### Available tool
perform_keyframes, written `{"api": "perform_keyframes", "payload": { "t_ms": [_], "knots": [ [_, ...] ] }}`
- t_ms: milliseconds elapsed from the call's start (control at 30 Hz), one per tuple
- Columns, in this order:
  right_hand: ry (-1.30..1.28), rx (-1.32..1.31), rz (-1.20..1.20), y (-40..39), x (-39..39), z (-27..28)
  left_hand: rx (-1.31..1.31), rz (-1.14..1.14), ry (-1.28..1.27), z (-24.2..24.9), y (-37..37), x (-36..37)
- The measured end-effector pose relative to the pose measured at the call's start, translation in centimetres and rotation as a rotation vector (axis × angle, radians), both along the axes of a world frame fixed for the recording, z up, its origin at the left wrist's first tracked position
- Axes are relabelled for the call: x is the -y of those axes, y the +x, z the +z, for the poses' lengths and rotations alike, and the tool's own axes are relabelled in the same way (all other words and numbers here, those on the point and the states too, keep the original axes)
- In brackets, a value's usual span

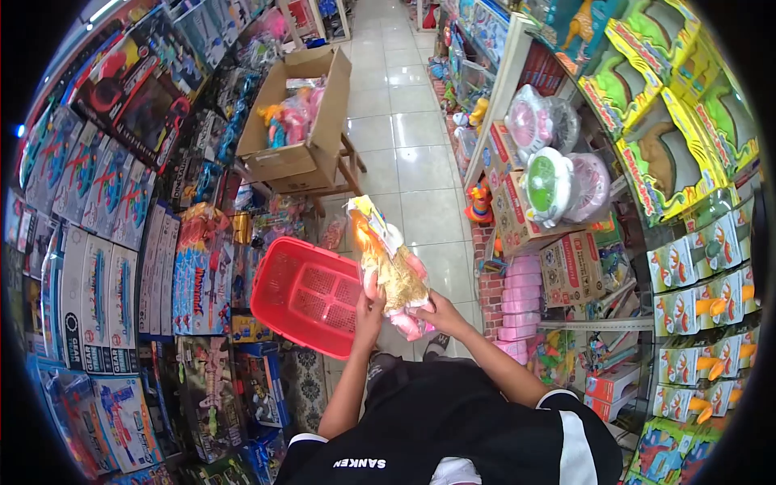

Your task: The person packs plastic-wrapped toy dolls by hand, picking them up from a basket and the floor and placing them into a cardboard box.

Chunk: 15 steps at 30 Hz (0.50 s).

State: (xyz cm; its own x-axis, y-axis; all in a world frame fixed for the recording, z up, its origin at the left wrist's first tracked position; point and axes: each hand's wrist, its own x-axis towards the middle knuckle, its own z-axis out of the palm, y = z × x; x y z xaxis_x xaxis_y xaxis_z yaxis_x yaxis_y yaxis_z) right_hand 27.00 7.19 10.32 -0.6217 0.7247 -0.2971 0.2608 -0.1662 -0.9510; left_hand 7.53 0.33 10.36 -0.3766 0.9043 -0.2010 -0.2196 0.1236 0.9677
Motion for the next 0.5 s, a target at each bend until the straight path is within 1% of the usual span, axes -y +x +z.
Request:
{"api": "perform_keyframes", "payload": {
  "t_ms": [67, 100, 167, 200, 233, 267, 300, 333, 367, 400, 467, 500],
  "knots": [
    [0.217, 0.083, -0.160, 2.1, -0.4, -1.1, -0.011, -0.018, -0.028, 1.4, 2.4, -1.3],
    [0.226, 0.084, -0.165, 3.1, -0.8, -0.3, -0.059, -0.013, 0.054, 1.0, 3.4, -2.1],
    [0.486, 0.126, -0.285, 4.5, -1.7, 2.4, -0.093, -0.029, 0.081, 0.7, 5.0, -3.5],
    [0.487, 0.127, -0.294, 5.1, -2.4, 3.3, -0.128, -0.037, 0.101, 0.8, 5.7, -4.1],
    [0.485, 0.083, -0.260, 5.5, -3.1, 4.1, -0.171, -0.052, 0.047, 2.0, 6.5, -4.4],
    [0.484, 0.038, -0.225, 5.8, -3.6, 4.5, -0.174, -0.060, 0.046, 2.0, 7.1, -4.7],
    [0.483, 0.036, -0.234, 6.1, -3.9, 4.1, -0.204, -0.105, 0.054, 2.0, 7.5, -5.2],
    [0.477, -0.023, -0.218, 6.2, -4.4, 3.4, -0.233, -0.149, 0.061, 2.0, 7.9, -5.7],
    [0.472, -0.081, -0.200, 6.3, -5.1, 2.9, -0.239, -0.200, -0.011, 2.0, 8.2, -6.0],
    [0.474, -0.083, -0.204, 6.4, -5.6, 2.2, -0.242, -0.203, -0.009, 1.6, 8.4, -6.5],
    [0.373, -0.087, -0.244, 6.5, -6.9, 0.9, -0.261, -0.324, 0.147, 0.6, 8.7, -7.9],
    [0.374, -0.086, -0.245, 6.4, -7.6, 1.1, -0.228, -0.335, 0.135, 0.5, 8.9, -8.4]
  ]
}}
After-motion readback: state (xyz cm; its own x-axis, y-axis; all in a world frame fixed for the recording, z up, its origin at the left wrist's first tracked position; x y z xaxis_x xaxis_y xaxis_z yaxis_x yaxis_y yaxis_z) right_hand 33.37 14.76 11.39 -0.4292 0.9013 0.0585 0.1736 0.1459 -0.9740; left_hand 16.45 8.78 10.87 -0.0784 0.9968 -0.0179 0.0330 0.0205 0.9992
